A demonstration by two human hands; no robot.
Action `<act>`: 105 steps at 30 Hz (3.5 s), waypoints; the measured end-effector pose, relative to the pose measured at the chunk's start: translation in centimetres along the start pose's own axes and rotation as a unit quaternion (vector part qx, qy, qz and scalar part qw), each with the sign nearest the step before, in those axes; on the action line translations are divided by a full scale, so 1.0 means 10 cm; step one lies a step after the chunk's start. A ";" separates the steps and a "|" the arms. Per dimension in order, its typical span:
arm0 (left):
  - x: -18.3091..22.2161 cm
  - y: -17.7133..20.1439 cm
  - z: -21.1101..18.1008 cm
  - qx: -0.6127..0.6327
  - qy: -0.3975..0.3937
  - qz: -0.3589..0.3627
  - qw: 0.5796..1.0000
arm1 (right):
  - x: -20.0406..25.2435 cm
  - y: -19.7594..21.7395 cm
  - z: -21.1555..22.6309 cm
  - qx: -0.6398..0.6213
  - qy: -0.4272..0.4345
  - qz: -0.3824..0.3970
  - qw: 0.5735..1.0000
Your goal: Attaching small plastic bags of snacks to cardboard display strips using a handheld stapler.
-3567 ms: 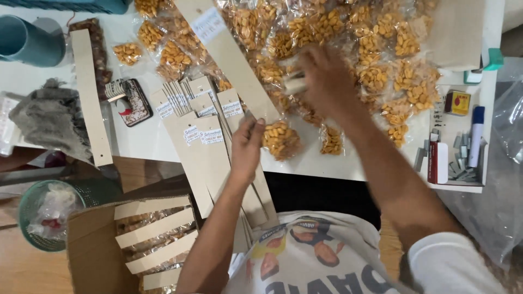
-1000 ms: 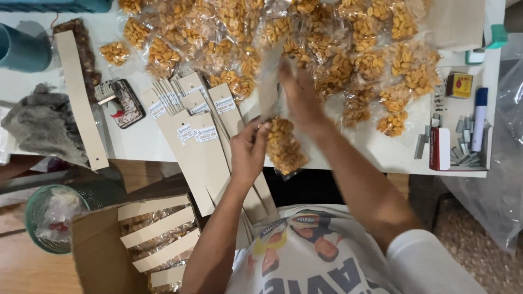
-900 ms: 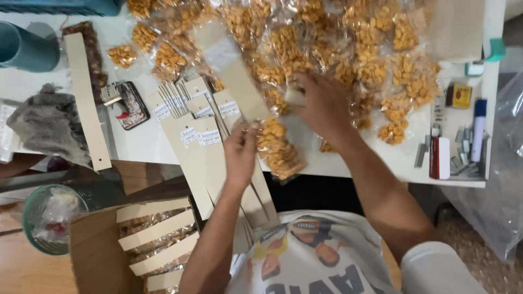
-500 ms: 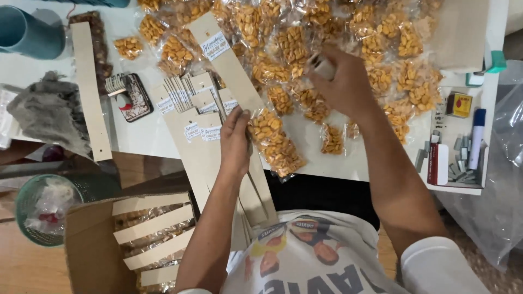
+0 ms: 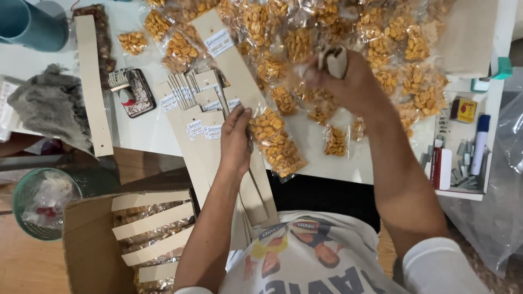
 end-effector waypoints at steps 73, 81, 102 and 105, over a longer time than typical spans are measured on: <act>0.48 -0.93 -0.24 -0.396 -0.231 0.236 0.857 | -0.15 -0.63 0.48 -0.355 0.038 -0.061 0.932; 0.46 -0.89 -0.37 -0.308 -0.072 0.192 0.929 | 0.52 -0.26 0.32 -0.136 -0.192 0.150 0.960; -0.16 -0.39 -0.36 -0.049 0.008 0.099 0.994 | 1.50 -0.92 -0.91 -0.363 -0.108 0.194 0.905; -0.14 -0.42 -0.29 -0.044 0.011 0.101 0.994 | 1.40 -0.80 -0.61 -0.312 -0.111 0.197 0.923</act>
Point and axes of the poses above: each hand's wrist, its own x-axis away from the middle knuckle, its own y-axis out of the back of the hand, z = x × y, the point moved 10 cm from there along -x, towards the middle knuckle, and after that the axes turned 15 degrees about x, right-handed, at the moved point
